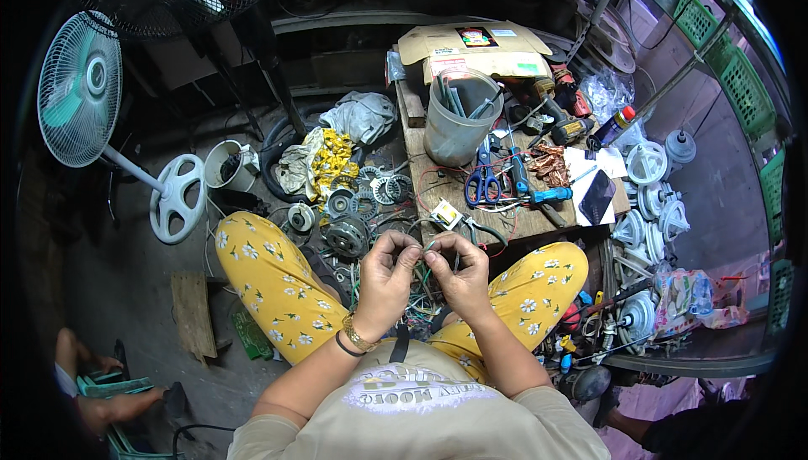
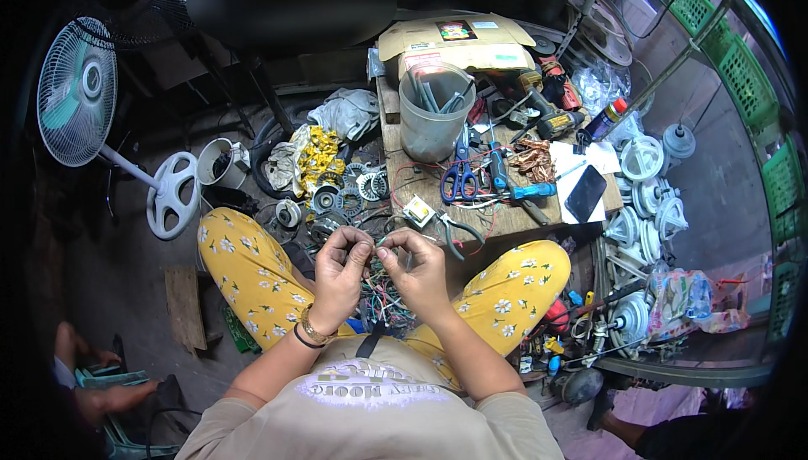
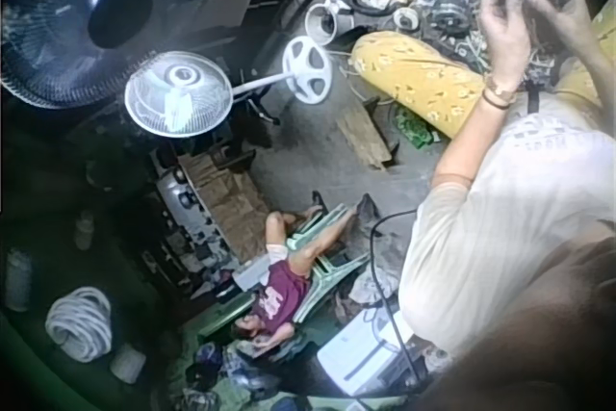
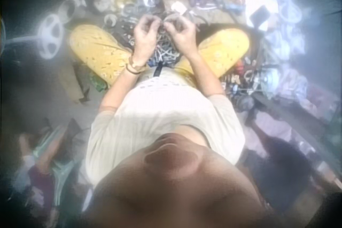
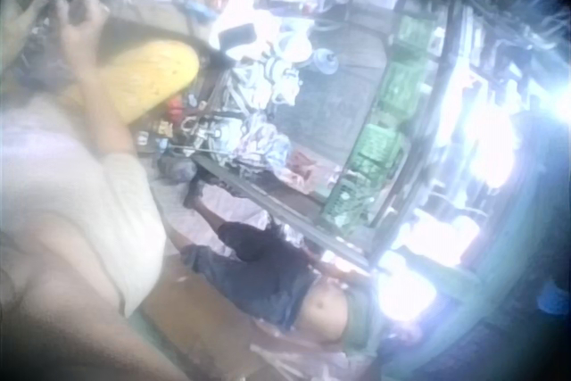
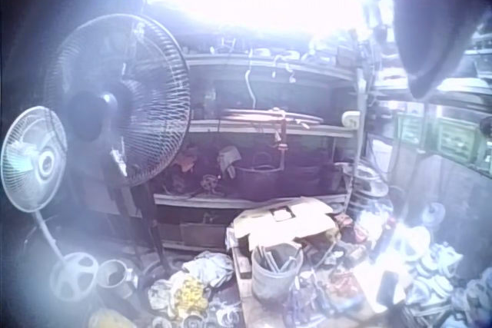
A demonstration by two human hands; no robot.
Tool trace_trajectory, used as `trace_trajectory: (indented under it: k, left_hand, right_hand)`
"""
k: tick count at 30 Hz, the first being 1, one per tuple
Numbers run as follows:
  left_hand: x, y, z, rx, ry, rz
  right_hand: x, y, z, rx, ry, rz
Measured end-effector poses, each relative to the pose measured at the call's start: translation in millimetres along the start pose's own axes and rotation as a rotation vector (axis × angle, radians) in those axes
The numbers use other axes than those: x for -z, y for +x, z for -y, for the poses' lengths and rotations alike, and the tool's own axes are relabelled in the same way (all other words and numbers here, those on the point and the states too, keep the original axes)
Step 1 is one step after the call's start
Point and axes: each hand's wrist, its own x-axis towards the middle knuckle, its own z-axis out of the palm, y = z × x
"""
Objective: The person strips insulation from wires using pliers and twists the ends together by hand. They wrap the exposed wire with tape and handle a small electronic component among a collection of parts on a cluttered workbench.
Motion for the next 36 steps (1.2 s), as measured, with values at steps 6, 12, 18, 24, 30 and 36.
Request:
trace_trajectory:
  k: [6,12,18,24,30,36]
  left_hand:
    - [-3.3,-3.8,-0.8,0.074,-0.166,-0.035]
    - [2.8,0.5,-2.3,0.102,-0.250,0.018]
    - [9.0,4.1,-11.2,-0.114,0.269,0.083]
    - [13.4,8.6,-3.6,-0.126,0.362,0.060]
    - [4.4,1.7,-6.4,0.255,-0.131,-0.024]
    - [3.2,2.0,0.7,0.217,-0.170,-0.015]
  right_hand:
    - [-4.0,-0.1,2.0,0.051,-0.014,-0.035]
    - [-4.3,-2.8,-6.7,-0.104,0.203,-0.058]
    - [0.4,-0.7,3.5,-0.187,0.240,-0.087]
    - [1.3,-0.9,-3.8,-0.041,-0.027,-0.012]
    - [-4.7,-3.5,-6.8,-0.091,0.044,-0.065]
    - [-1.3,0.4,-10.2,0.020,0.064,-0.022]
